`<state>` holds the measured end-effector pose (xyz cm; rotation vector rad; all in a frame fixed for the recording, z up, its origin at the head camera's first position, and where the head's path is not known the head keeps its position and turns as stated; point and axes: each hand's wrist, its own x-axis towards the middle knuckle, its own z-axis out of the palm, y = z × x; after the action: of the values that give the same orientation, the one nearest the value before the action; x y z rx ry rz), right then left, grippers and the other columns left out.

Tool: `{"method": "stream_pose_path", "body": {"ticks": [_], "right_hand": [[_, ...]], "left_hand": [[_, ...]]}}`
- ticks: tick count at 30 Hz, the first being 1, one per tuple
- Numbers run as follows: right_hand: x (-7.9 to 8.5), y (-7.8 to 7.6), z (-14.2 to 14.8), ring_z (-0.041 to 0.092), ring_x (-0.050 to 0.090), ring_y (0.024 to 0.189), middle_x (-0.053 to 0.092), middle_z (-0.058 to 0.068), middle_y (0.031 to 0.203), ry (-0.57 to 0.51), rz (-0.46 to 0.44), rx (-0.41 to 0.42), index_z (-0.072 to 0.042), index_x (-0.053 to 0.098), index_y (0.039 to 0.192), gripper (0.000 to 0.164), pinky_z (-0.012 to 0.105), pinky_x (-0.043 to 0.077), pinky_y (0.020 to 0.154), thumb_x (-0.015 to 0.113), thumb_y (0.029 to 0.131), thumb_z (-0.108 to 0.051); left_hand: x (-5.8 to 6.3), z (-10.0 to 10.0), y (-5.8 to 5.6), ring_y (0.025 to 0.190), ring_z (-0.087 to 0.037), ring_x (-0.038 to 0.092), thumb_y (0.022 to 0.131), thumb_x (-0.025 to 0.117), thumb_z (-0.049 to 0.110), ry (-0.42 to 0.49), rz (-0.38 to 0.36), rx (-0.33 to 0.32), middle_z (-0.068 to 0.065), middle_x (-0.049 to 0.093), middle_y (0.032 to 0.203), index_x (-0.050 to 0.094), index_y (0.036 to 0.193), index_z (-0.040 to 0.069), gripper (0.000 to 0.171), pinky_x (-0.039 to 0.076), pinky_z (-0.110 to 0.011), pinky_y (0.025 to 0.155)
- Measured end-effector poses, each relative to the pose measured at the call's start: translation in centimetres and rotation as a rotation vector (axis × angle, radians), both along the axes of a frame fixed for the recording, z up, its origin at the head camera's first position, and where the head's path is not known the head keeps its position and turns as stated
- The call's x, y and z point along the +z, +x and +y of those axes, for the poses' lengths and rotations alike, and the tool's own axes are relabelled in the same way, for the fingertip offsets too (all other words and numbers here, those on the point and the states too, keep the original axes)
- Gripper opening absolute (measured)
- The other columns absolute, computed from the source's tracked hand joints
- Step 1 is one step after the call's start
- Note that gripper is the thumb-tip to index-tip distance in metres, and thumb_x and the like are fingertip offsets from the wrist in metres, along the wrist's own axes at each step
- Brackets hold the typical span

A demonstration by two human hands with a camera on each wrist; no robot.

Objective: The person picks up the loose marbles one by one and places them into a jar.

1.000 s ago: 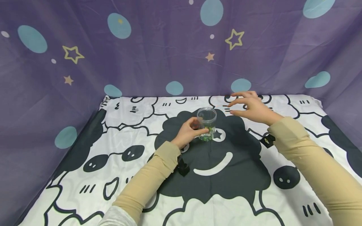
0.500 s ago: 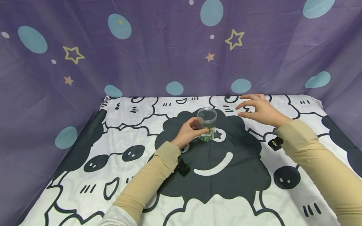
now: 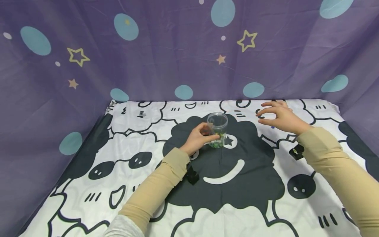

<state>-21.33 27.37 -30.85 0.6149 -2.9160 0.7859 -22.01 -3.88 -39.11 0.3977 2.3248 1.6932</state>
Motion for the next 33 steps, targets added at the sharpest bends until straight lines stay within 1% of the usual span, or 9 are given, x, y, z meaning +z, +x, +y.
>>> {"method": "stream_pose_path", "body": {"ticks": [5, 11, 16, 17, 19, 24, 26, 30, 33], "right_hand": [[0.0, -0.1, 0.3, 0.054, 0.021, 0.128, 0.041, 0.027, 0.138, 0.011, -0.010, -0.008, -0.005, 0.070, 0.108, 0.026, 0.074, 0.018, 0.096, 0.069, 0.086, -0.017], [-0.2, -0.4, 1.0, 0.056, 0.022, 0.127, 0.040, 0.026, 0.140, 0.050, -0.015, -0.033, -0.006, 0.069, 0.111, 0.029, 0.074, 0.022, 0.093, 0.069, 0.086, -0.020], [-0.6, -0.9, 1.8, 0.058, 0.024, 0.124, 0.039, 0.029, 0.139, 0.060, -0.028, -0.052, -0.004, 0.068, 0.111, 0.031, 0.074, 0.025, 0.089, 0.070, 0.085, -0.021], [-0.7, -1.0, 2.0, 0.058, 0.024, 0.123, 0.039, 0.029, 0.139, 0.062, -0.033, -0.056, -0.004, 0.068, 0.111, 0.032, 0.074, 0.026, 0.089, 0.070, 0.085, -0.022], [-0.9, -1.2, 2.4, 0.059, 0.024, 0.122, 0.038, 0.030, 0.138, 0.073, -0.046, -0.060, -0.003, 0.067, 0.112, 0.034, 0.074, 0.027, 0.087, 0.070, 0.085, -0.023], [-1.4, -1.8, 3.6, 0.058, 0.026, 0.122, 0.038, 0.032, 0.137, 0.131, -0.066, -0.069, -0.002, 0.066, 0.114, 0.037, 0.070, 0.028, 0.089, 0.070, 0.085, -0.025], [-1.6, -2.0, 4.0, 0.057, 0.028, 0.122, 0.039, 0.032, 0.136, 0.149, -0.076, -0.078, -0.002, 0.065, 0.114, 0.037, 0.067, 0.030, 0.089, 0.070, 0.085, -0.025], [-2.0, -2.4, 4.8, 0.058, 0.030, 0.117, 0.041, 0.032, 0.135, 0.177, -0.105, -0.101, -0.003, 0.065, 0.115, 0.039, 0.067, 0.035, 0.081, 0.071, 0.084, -0.026], [-2.3, -2.7, 5.2, 0.061, 0.028, 0.115, 0.039, 0.034, 0.135, 0.182, -0.134, -0.116, -0.003, 0.065, 0.116, 0.040, 0.070, 0.035, 0.077, 0.072, 0.083, -0.025]], "left_hand": [[0.1, 0.1, 0.0, 0.124, -0.026, 0.050, 0.083, 0.075, 0.025, -0.003, -0.004, 0.002, -0.004, 0.055, 0.124, 0.053, 0.126, 0.020, 0.049, 0.049, -0.036, 0.099], [0.2, 0.1, -0.1, 0.124, -0.026, 0.049, 0.083, 0.075, 0.025, 0.002, -0.006, -0.004, -0.005, 0.055, 0.126, 0.053, 0.127, 0.019, 0.049, 0.046, -0.035, 0.101], [0.3, 0.1, -0.1, 0.126, -0.027, 0.048, 0.084, 0.074, 0.025, -0.004, -0.028, -0.007, -0.007, 0.053, 0.130, 0.051, 0.130, 0.017, 0.053, 0.046, -0.037, 0.101], [0.4, 0.1, 0.0, 0.126, -0.028, 0.048, 0.084, 0.074, 0.024, -0.007, -0.035, -0.008, -0.008, 0.052, 0.131, 0.050, 0.131, 0.016, 0.054, 0.047, -0.038, 0.101], [1.1, 0.0, 0.4, 0.126, -0.030, 0.048, 0.085, 0.073, 0.022, -0.012, -0.043, -0.010, -0.010, 0.050, 0.132, 0.050, 0.132, 0.013, 0.054, 0.047, -0.039, 0.100], [2.9, 0.0, 1.6, 0.125, -0.032, 0.048, 0.086, 0.071, 0.019, -0.028, -0.046, -0.015, -0.013, 0.049, 0.132, 0.049, 0.133, 0.010, 0.053, 0.049, -0.038, 0.098], [3.1, 0.0, 1.7, 0.126, -0.031, 0.047, 0.086, 0.071, 0.020, -0.030, -0.050, -0.013, -0.012, 0.049, 0.133, 0.048, 0.133, 0.010, 0.053, 0.049, -0.038, 0.098], [3.3, 0.0, 1.9, 0.127, -0.031, 0.046, 0.086, 0.071, 0.019, -0.026, -0.054, -0.013, -0.012, 0.049, 0.133, 0.048, 0.133, 0.010, 0.052, 0.048, -0.038, 0.099], [3.3, 0.0, 1.9, 0.127, -0.031, 0.046, 0.086, 0.071, 0.020, -0.029, -0.058, -0.015, -0.013, 0.048, 0.134, 0.048, 0.133, 0.010, 0.053, 0.047, -0.039, 0.100]]}}
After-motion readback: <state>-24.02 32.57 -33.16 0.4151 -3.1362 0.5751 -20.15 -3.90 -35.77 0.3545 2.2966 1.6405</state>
